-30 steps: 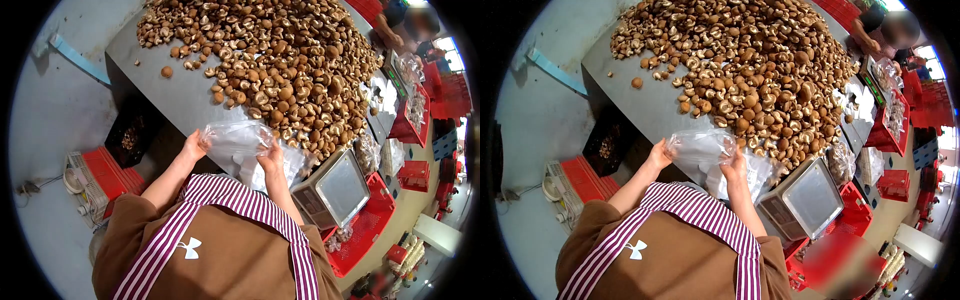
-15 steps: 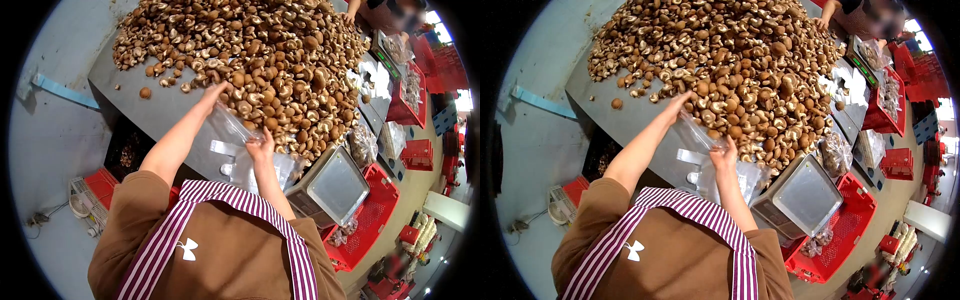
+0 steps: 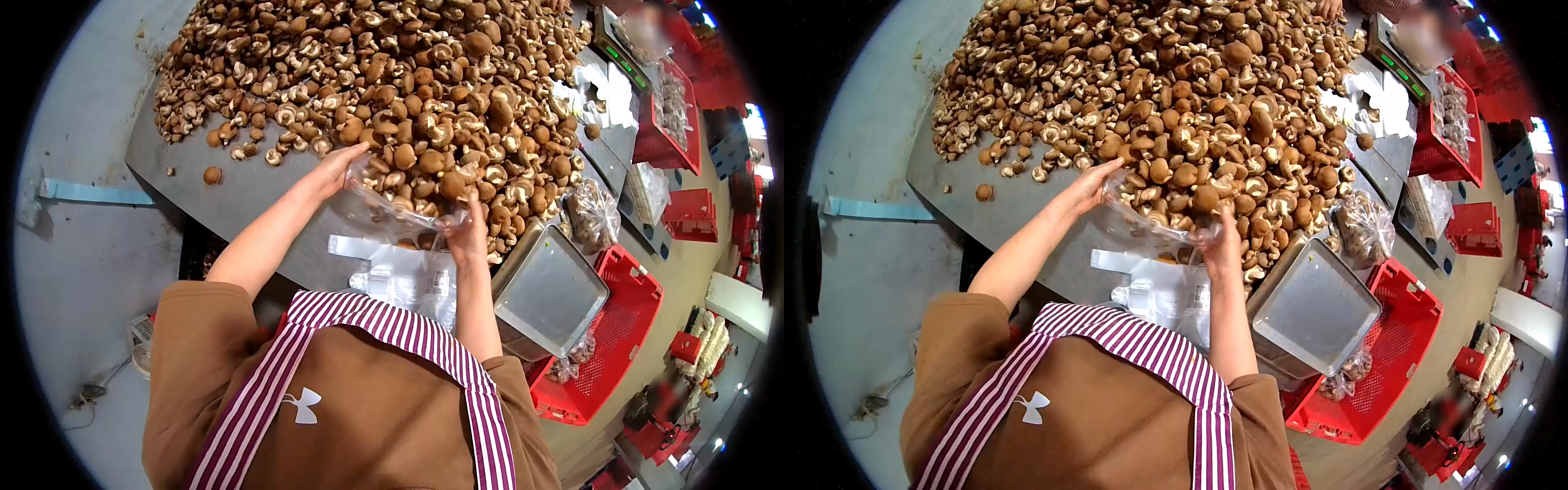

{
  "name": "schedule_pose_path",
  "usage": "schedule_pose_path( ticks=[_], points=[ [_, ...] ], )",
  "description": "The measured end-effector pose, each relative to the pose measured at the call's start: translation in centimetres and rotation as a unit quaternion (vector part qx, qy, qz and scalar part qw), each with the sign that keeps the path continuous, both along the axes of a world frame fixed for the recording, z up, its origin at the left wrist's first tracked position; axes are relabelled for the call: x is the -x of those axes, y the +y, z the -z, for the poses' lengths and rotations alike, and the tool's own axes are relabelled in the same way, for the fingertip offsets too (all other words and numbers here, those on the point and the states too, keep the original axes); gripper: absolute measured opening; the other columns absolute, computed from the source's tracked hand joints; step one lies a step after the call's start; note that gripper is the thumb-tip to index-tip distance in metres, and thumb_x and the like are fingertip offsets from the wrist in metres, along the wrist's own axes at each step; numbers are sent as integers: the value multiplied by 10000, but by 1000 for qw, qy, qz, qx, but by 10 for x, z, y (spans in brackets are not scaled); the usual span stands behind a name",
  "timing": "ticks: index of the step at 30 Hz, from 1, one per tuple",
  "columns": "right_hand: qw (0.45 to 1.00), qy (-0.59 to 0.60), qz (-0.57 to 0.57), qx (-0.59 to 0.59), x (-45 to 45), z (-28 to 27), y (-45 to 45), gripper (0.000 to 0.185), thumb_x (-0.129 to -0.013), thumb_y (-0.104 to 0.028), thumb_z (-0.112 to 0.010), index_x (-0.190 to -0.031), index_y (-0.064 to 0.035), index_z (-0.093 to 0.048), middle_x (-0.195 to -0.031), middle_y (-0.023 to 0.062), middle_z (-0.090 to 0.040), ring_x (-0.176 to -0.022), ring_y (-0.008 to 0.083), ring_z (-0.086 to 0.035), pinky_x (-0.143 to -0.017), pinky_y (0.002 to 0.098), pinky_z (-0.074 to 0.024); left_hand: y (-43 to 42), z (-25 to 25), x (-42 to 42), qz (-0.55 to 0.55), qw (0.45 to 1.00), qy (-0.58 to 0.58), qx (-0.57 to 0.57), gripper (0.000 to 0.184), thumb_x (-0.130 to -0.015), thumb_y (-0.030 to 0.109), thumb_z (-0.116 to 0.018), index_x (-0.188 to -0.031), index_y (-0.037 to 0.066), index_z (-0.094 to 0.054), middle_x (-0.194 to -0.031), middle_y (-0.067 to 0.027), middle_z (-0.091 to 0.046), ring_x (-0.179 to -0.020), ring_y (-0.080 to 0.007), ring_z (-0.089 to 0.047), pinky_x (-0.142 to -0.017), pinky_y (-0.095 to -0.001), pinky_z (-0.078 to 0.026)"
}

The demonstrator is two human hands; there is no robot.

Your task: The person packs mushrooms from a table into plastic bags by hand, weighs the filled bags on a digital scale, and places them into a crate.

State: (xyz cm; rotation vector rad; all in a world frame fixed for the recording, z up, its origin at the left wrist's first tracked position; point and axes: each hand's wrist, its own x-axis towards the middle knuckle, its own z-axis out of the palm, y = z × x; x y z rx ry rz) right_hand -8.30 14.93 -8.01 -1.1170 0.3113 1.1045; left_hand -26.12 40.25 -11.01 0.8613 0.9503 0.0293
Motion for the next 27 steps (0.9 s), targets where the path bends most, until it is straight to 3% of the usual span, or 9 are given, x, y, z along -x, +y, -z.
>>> schedule_pose_path(
  ticks=[3, 5, 9, 11, 15, 21, 23, 25, 27],
  points=[
    [998, -47, -25, 17, -7, -6, 5, 561, -879, -557, -655, -1195, -103, -564, -1012, 52, -603, -771, 110, -571, -589, 240, -468, -3, 6, -13, -16, 999, 31, -27, 633, -884, 504, -668, -1319, 57, -554, -1287, -125, -594, -892, -111, -652, -706, -269, -546],
    [993, -103, -47, 45, -3, 19, 16, 600, -898, -591, -607, -1223, -87, -569, -1053, 57, -606, -789, 92, -560, -582, 233, -444, -16, -20, -34, 60, 995, 48, -59, 813, -848, 554, -686, -1451, 61, -454, -1478, -122, -438, -1164, -145, -550, -812, -288, -486],
    [962, -75, -221, 144, -18, -11, 45, 691, -910, -609, -559, -1270, -19, -570, -1012, 76, -640, -770, 117, -563, -575, 276, -448, -25, -19, -52, 114, 989, 39, -81, 721, -861, 533, -679, -1378, 51, -541, -1390, -99, -537, -1121, -162, -564, -869, -294, -460],
    [958, -186, -185, 118, -9, -3, 65, 680, -876, -569, -615, -1192, 33, -628, -1013, 152, -676, -878, 218, -635, -742, 304, -500, -26, -11, -53, 122, 989, 11, -84, 671, -869, 512, -679, -1344, 49, -578, -1333, -94, -586, -1086, -151, -574, -865, -281, -454],
    [897, -283, -306, 146, -1, -25, 67, 623, -861, -452, -687, -1216, 56, -625, -1137, 165, -659, -1051, 235, -605, -897, 335, -473, -36, -16, -43, 164, 975, 10, -147, 558, -875, 419, -715, -1262, 27, -633, -1178, -66, -661, -1078, -144, -592, -930, -280, -458],
    [903, -349, -246, 49, 19, -29, 19, 499, -933, -309, -632, -1348, -41, -562, -1313, 171, -585, -1264, 232, -508, -1066, 337, -382, -64, -48, -3, 204, 929, -55, -304, 580, -828, 299, -773, -1342, 99, -592, -1314, -98, -605, -1192, -194, -560, -1035, -341, -426],
    [929, -279, -242, 14, 23, -33, -3, 419, -989, -249, -540, -1369, -73, -550, -1332, 156, -577, -1319, 223, -459, -1115, 337, -320, -72, -58, 20, 260, 850, -79, -452, 654, -762, 233, -791, -1369, 127, -572, -1414, -143, -527, -1250, -225, -527, -1045, -359, -422],
    [900, -347, -264, 4, 24, -27, -25, 394, -1025, -222, -460, -1389, -89, -533, -1338, 122, -582, -1314, 209, -470, -1014, 321, -434, -91, -79, 41, 308, 807, 8, -504, 655, -759, 176, -741, -1384, 124, -554, -1485, -158, -440, -1242, -256, -531, -1037, -386, -445],
    [930, -259, -260, 33, 34, -36, -43, 394, -1042, -217, -406, -1396, -94, -527, -1351, 94, -582, -1123, 170, -602, -821, 280, -528, -100, -113, 55, 324, 849, 16, -418, 620, -773, 122, -684, -1378, 113, -554, -1495, -158, -417, -1209, -256, -551, -994, -378, -487]
  ],
)
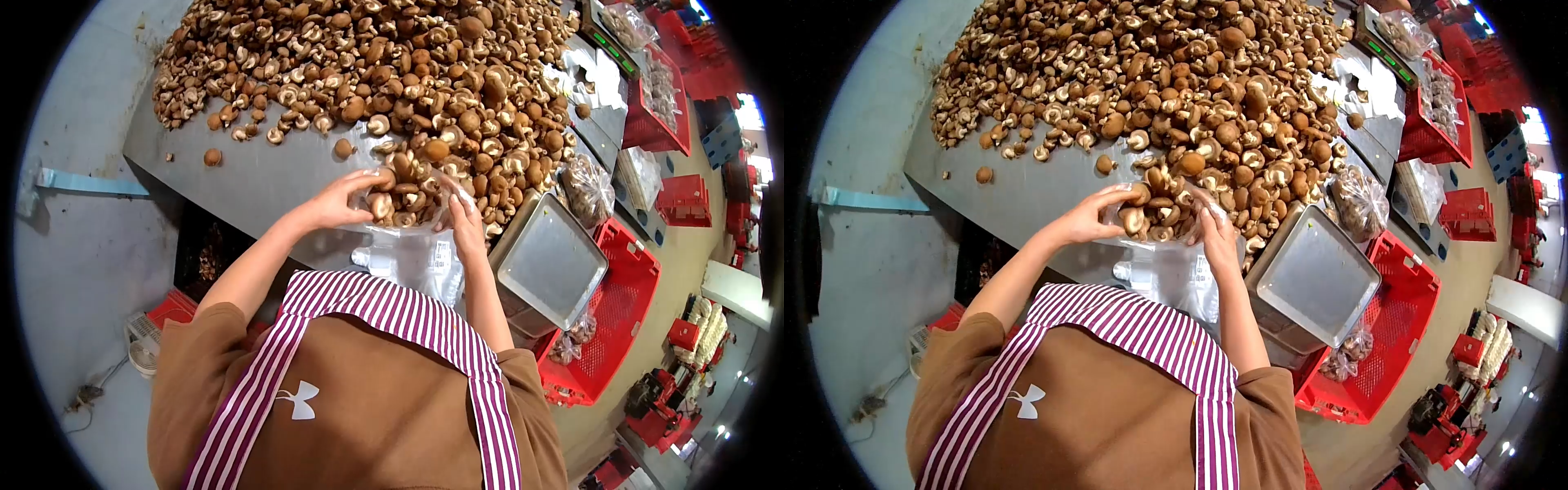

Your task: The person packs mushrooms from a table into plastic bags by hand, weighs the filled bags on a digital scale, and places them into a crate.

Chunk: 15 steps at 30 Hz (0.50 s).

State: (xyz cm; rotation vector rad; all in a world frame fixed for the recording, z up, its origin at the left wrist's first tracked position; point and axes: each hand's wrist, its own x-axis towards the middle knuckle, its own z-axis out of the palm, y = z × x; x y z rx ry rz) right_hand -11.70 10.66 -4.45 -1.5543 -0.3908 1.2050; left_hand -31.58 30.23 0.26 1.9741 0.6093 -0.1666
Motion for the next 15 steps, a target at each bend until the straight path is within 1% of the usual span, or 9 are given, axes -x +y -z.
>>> schedule_pose_path(
  ticks=[2, 3, 4, 5, 8, 10, 13, 14, 15],
  points=[
    [994, -82, 24, -62, 9, 3, -12, 397, -1044, -214, -404, -1406, -96, -516, -1355, 89, -583, -819, 116, -649, -658, 248, -531, -5, -4, 13, -5, 995, 40, 86, 592, -787, 68, -627, -1373, 102, -554, -1505, -158, -394, -1176, -256, -571, -951, -370, -529],
    [994, -79, 25, -65, 14, -8, -14, 403, -1050, -211, -399, -1421, -87, -492, -1355, 104, -583, -670, 88, -609, -685, 257, -536, -7, 7, 22, -39, 990, -14, 137, 586, -780, 5, -556, -1359, 88, -560, -1496, -152, -398, -1151, -246, -584, -889, -342, -560],
    [995, -78, 24, -64, 17, -7, -18, 403, -1050, -211, -399, -1421, -87, -492, -1355, 104, -583, -670, 88, -609, -685, 257, -536, -10, 17, 29, -73, 977, -69, 186, 594, -773, -58, -485, -1346, 74, -566, -1488, -146, -403, -1126, -235, -597, -828, -315, -591],
    [992, -94, 22, -79, 18, -4, -21, 405, -1051, -208, -405, -1429, -85, -479, -1360, 108, -579, -689, 95, -617, -689, 258, -538, -13, 27, 33, -102, 978, -67, 170, 633, -754, -138, -388, -1325, 55, -577, -1424, -145, -472, -1027, -212, -641, -762, -276, -603],
    [989, -86, 37, -113, 24, -8, -28, 411, -1055, -197, -410, -1437, -52, -455, -1393, 115, -550, -751, 109, -629, -710, 264, -541, -18, 20, 38, -122, 972, -142, 145, 657, -744, -159, -335, -1314, 48, -586, -1352, -157, -540, -952, -219, -669, -784, -295, -606],
    [980, -121, 62, -147, 23, -20, -31, 431, -1052, -181, -387, -1453, -24, -417, -1411, 124, -522, -798, 130, -616, -713, 296, -557, -24, 15, 43, -124, 970, -194, 76, 661, -743, -174, -320, -1308, 39, -589, -1264, -158, -610, -953, -219, -677, -805, -303, -607],
    [983, -120, 52, -131, 25, -32, -36, 442, -1052, -202, -386, -1453, -18, -412, -1426, 150, -500, -933, 156, -615, -742, 301, -568, -25, 10, 53, -244, 944, -219, 25, 584, -800, -141, -359, -1308, 35, -588, -1220, -150, -656, -1059, -214, -653, -824, -305, -584],
    [984, -126, 44, -121, 22, -27, -38, 442, -1053, -205, -385, -1445, -4, -422, -1427, 163, -500, -1145, 217, -526, -929, 339, -459, -22, 15, 54, -246, 944, -220, 24, 584, -800, -141, -359, -1308, 35, -588, -1220, -150, -656, -1059, -214, -653, -824, -305, -584],
    [984, -133, 35, -112, 19, -21, -39, 443, -1054, -208, -384, -1437, 10, -432, -1428, 177, -499, -1357, 278, -438, -1116, 378, -350, -19, 21, 57, -256, 940, -206, -91, 536, -814, -107, -381, -1277, 37, -609, -1180, -172, -666, -978, -232, -680, -820, -328, -566]
  ],
)
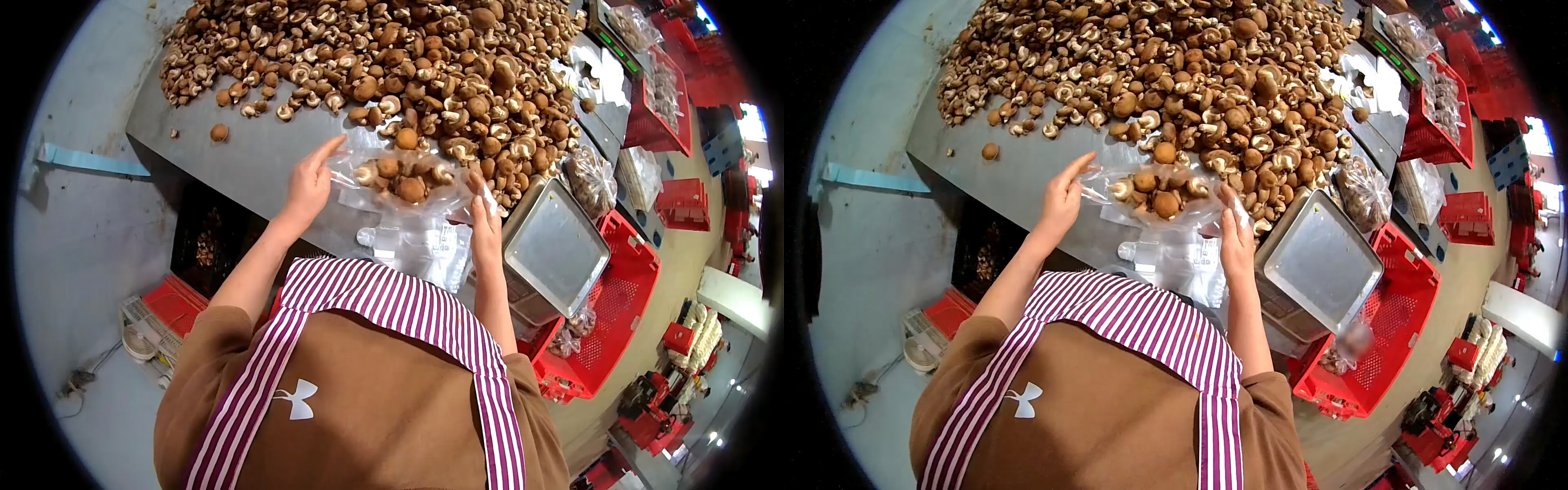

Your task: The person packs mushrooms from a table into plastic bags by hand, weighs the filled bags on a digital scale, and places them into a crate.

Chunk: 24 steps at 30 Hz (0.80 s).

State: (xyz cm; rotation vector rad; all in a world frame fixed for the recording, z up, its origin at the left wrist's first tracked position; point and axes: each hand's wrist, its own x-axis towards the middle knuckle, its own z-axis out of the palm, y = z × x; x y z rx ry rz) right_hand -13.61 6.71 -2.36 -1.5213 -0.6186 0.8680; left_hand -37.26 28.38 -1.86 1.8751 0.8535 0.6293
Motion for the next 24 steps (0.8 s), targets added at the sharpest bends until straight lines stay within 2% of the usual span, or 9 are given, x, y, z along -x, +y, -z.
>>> schedule_pose_path(
  ticks=[3, 5, 7, 8, 10, 13, 19, 21, 24],
  points=[
    [1000, 6, -8, 24, 0, 18, -2, 473, -1059, -272, -374, -1465, -32, -404, -1435, 161, -491, -1368, 278, -420, -1069, 400, -408, 0, -3, 0, -39, 989, 73, -119, 462, -846, -54, -418, -1248, 43, -624, -1110, -203, -676, -913, -264, -701, -826, -367, -534],
    [999, -38, -18, 19, 1, 15, -3, 472, -1062, -288, -367, -1471, -56, -409, -1426, 154, -503, -1347, 280, -443, -1137, 418, -302, -4, -13, -1, -38, 984, 109, -132, 435, -864, -35, -432, -1248, 48, -618, -1079, -212, -676, -929, -277, -695, -834, -382, -521],
    [998, -51, -16, 43, 2, 8, 0, 464, -1063, -284, -361, -1474, -74, -412, -1421, 145, -511, -1363, 279, -422, -1127, 411, -316, -5, -37, -14, -42, 981, 185, 43, 377, -920, -2, -438, -1253, 41, -609, -1032, -156, -705, -886, -208, -683, -780, -342, -523],
    [994, -106, -14, 26, -1, 8, -1, 456, -1067, -292, -363, -1467, -80, -424, -1393, 133, -540, -1241, 251, -538, -1043, 379, -419, -5, -37, -20, -37, 982, 183, 40, 377, -920, -2, -438, -1253, 41, -609, -1032, -156, -705, -886, -208, -683, -780, -342, -523],
    [999, -33, 30, 8, -4, -19, -4, 448, -1064, -273, -381, -1451, -53, -437, -1376, 145, -551, -1239, 240, -541, -978, 357, -469, -5, -41, -33, 8, 984, -104, 146, 359, -966, 7, -420, -1274, 30, -604, -1032, -113, -705, -832, -128, -639, -741, -278, -519],
    [990, -33, 123, -57, -14, -57, -15, 439, -1070, -255, -383, -1454, -48, -427, -1358, 152, -558, -1032, 169, -624, -837, 299, -544, -33, -90, -62, 89, 966, -184, 160, 377, -984, -4, -404, -1315, 30, -582, -1071, -86, -693, -787, -81, -584, -718, -223, -508],
    [951, -152, 229, -141, -55, -125, -91, 448, -1070, -253, -371, -1444, -9, -415, -1331, 187, -579, -869, 134, -635, -802, 282, -516, -76, -136, -114, 278, 905, -248, 203, 530, -929, -114, -356, -1416, 46, -491, -1392, -120, -550, -1248, -202, -553, -851, -280, -557],
    [936, -189, 253, -155, -71, -138, -121, 451, -1065, -245, -373, -1445, -6, -414, -1333, 199, -574, -861, 134, -632, -802, 285, -515, -97, -141, -136, 303, 893, -257, 213, 571, -877, -92, -395, -1432, 28, -464, -1387, -195, -550, -829, -121, -657, -806, -286, -548],
    [917, -204, 315, -134, -85, -147, -157, 421, -1058, -174, -354, -1442, -16, -426, -1331, 180, -576, -866, 130, -624, -802, 284, -516, -123, -131, -173, 338, 877, -236, 246, 585, -883, -102, -394, -1446, 45, -451, -1436, -149, -515, -829, -120, -655, -815, -288, -550]
  ],
)
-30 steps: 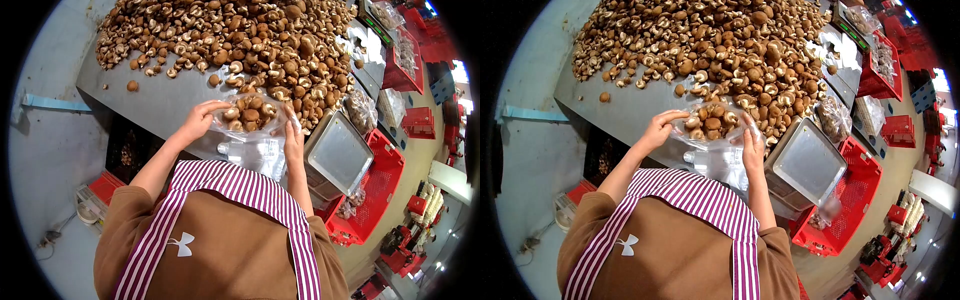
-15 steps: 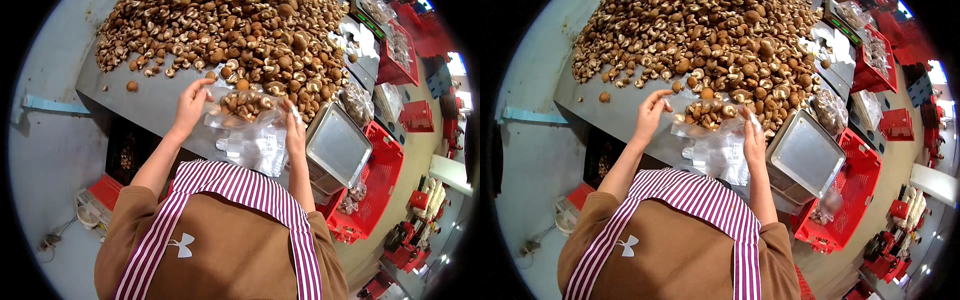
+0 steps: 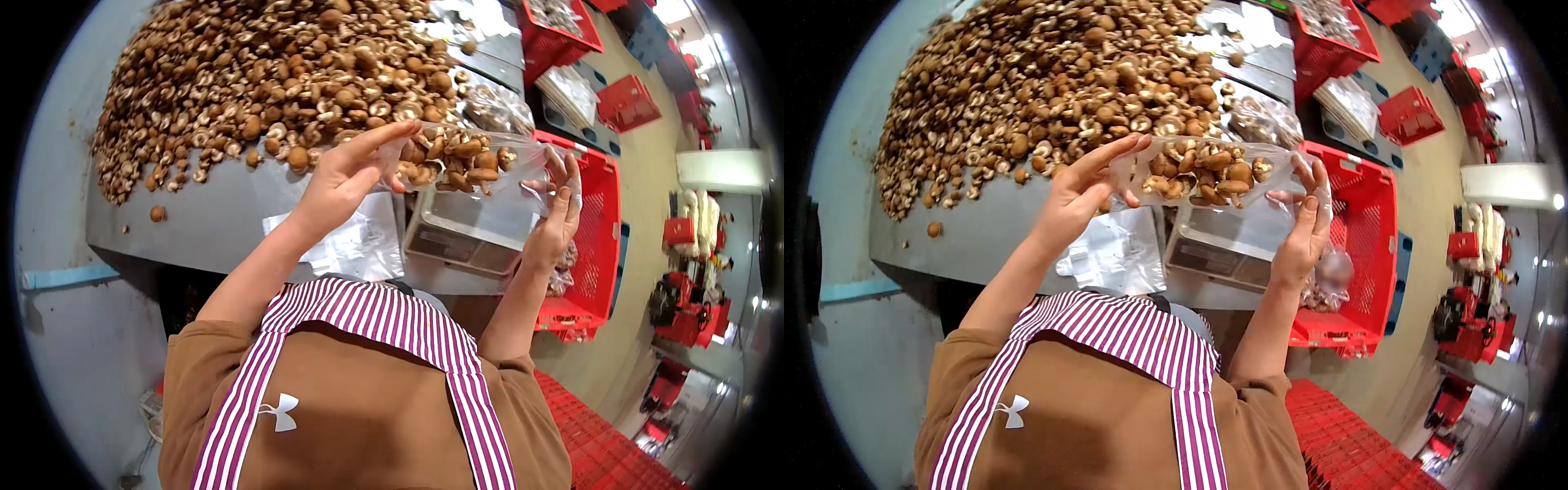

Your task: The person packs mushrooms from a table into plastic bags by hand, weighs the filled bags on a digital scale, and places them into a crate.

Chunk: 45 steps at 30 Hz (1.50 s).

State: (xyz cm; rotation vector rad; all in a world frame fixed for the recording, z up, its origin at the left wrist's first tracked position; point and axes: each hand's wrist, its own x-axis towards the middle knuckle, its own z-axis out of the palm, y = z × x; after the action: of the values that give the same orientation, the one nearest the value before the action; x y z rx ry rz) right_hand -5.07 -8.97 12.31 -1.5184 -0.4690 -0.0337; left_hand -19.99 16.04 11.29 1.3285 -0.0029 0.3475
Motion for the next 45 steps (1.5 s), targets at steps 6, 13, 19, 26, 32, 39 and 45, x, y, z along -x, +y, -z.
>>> schedule_pose_path(
  ticks=[6, 13, 19, 26, 32, 39, 45],
  points=[
    [991, 115, 19, 61, -25, 65, -65, 352, -1055, -135, -397, -1354, -19, -540, -1296, 104, -596, -1071, 157, -602, -826, 282, -523, -49, 61, -58, 2, 992, 130, -5, 559, -856, -77, -411, -1373, 78, -558, -1376, -70, -562, -708, -98, -627, -699, -242, -549],
    [981, 180, -8, 70, -21, 69, -100, 323, -1050, -137, -416, -1291, -16, -593, -1252, 97, -626, -1133, 159, -594, -816, 291, -568, -65, 80, -80, -128, 920, 113, -353, 459, -829, -24, -508, -1256, 74, -643, -1209, -112, -613, -834, -185, -639, -723, -294, -522],
    [978, 198, -43, 55, -27, 62, -98, 311, -1049, -161, -446, -1257, -6, -617, -1216, 97, -647, -1093, 160, -616, -866, 299, -543, -117, 18, -97, -204, 820, -150, -514, 244, -770, 7, -721, -1008, 58, -701, -986, -109, -644, -874, -268, -617, -727, -369, -515],
    [985, 141, -84, 53, -40, 71, -106, 302, -1041, -166, -466, -1207, 13, -644, -1130, 99, -681, -972, 138, -643, -804, 283, -545, -146, 105, -166, -126, 793, 71, -591, 142, -842, 130, -658, -953, 45, -632, -899, -138, -617, -860, -338, -623, -748, -448, -510],
    [982, 152, -96, 60, -38, 66, -118, 276, -1027, -137, -488, -1191, 15, -651, -1073, 76, -694, -849, 104, -642, -741, 254, -524, -146, 122, -202, -137, 766, 68, -625, 235, -787, 70, -645, -1021, 59, -654, -964, -145, -631, -983, -338, -601, -826, -442, -506],
    [983, 160, -30, 82, -46, 48, -130, 233, -1009, -93, -502, -1185, 12, -614, -1063, 81, -674, -849, 107, -629, -763, 248, -513, -136, 144, -204, -117, 766, 89, -626, 221, -768, 76, -643, -986, 43, -658, -962, -152, -638, -966, -342, -594, -843, -437, -493],
    [985, -117, -102, 76, -20, -20, -105, 225, -862, 62, -592, -1073, 5, -644, -1011, 123, -657, -908, 222, -653, -800, 330, -515, -143, 86, -177, -57, 872, 140, -465, 315, -790, 164, -682, -1060, 18, -607, -1066, -129, -595, -935, -242, -612, -842, -347, -506]
  ],
)
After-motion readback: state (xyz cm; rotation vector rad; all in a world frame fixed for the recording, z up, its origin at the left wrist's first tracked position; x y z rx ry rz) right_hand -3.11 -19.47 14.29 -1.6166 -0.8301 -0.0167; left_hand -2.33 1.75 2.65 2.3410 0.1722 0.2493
